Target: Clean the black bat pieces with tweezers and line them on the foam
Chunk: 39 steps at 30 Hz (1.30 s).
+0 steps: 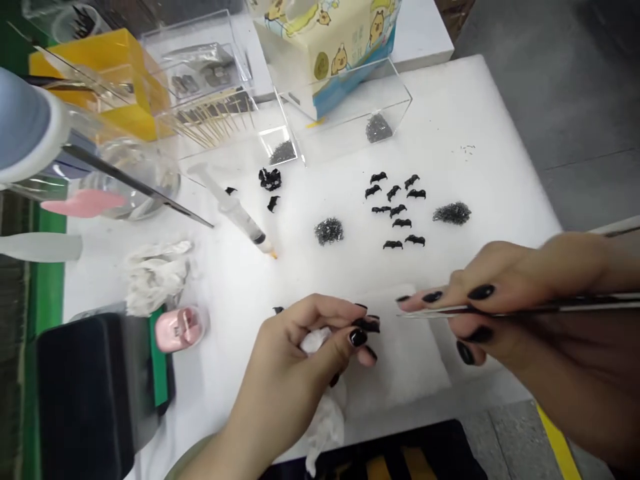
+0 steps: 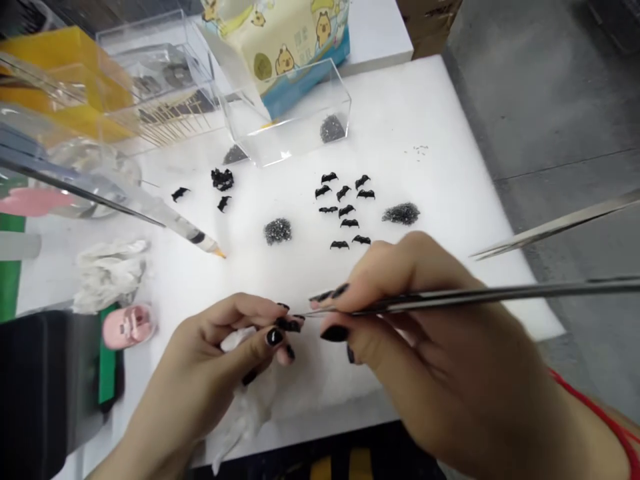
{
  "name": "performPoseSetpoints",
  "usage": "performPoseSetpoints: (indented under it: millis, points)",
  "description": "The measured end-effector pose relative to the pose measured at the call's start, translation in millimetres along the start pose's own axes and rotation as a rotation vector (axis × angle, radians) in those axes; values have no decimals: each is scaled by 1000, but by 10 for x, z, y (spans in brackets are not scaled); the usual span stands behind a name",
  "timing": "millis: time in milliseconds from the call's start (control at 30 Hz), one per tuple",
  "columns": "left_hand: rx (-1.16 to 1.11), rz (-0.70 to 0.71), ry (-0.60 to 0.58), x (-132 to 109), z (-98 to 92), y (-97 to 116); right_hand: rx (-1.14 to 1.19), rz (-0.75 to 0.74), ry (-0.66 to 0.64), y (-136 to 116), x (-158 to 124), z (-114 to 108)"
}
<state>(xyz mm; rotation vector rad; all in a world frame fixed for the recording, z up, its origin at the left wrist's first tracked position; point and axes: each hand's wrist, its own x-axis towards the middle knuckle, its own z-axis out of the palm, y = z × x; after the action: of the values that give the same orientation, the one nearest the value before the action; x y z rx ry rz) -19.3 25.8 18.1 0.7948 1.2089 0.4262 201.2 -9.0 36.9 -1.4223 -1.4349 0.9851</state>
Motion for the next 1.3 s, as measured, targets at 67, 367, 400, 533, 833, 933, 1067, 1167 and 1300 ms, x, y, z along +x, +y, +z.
performPoseSetpoints:
  millis: [67, 367, 400, 533, 833, 933, 1067, 1167, 1300]
  points:
    - [-50, 2, 4, 11, 1, -15, 28, -30, -52, -38, 6, 118]
    - [-117, -9, 15, 22, 12, -9, 15, -67, -79, 4, -55, 282]
    - [-113, -15, 20, 16, 9, -5, 13, -58, -82, 10, -65, 280]
    - [-106, -35, 30, -3, -14, -1, 31, -63, -94, 12, -102, 280]
    - [-111, -72, 58, -11, -23, -10, 44, -7, -94, 31, -114, 324]
    - [-108, -51, 58, -8, -12, -11, 50, -32, -86, 55, -112, 345]
    - [-117, -23, 44, -20, -5, -15, 58, -36, -60, 64, -117, 344]
    - [-118, -5, 50, -22, -2, -17, 89, -51, -65, 63, -116, 335]
    - [-109, 1, 51, -8, 4, -22, 56, -23, -79, 70, -109, 321]
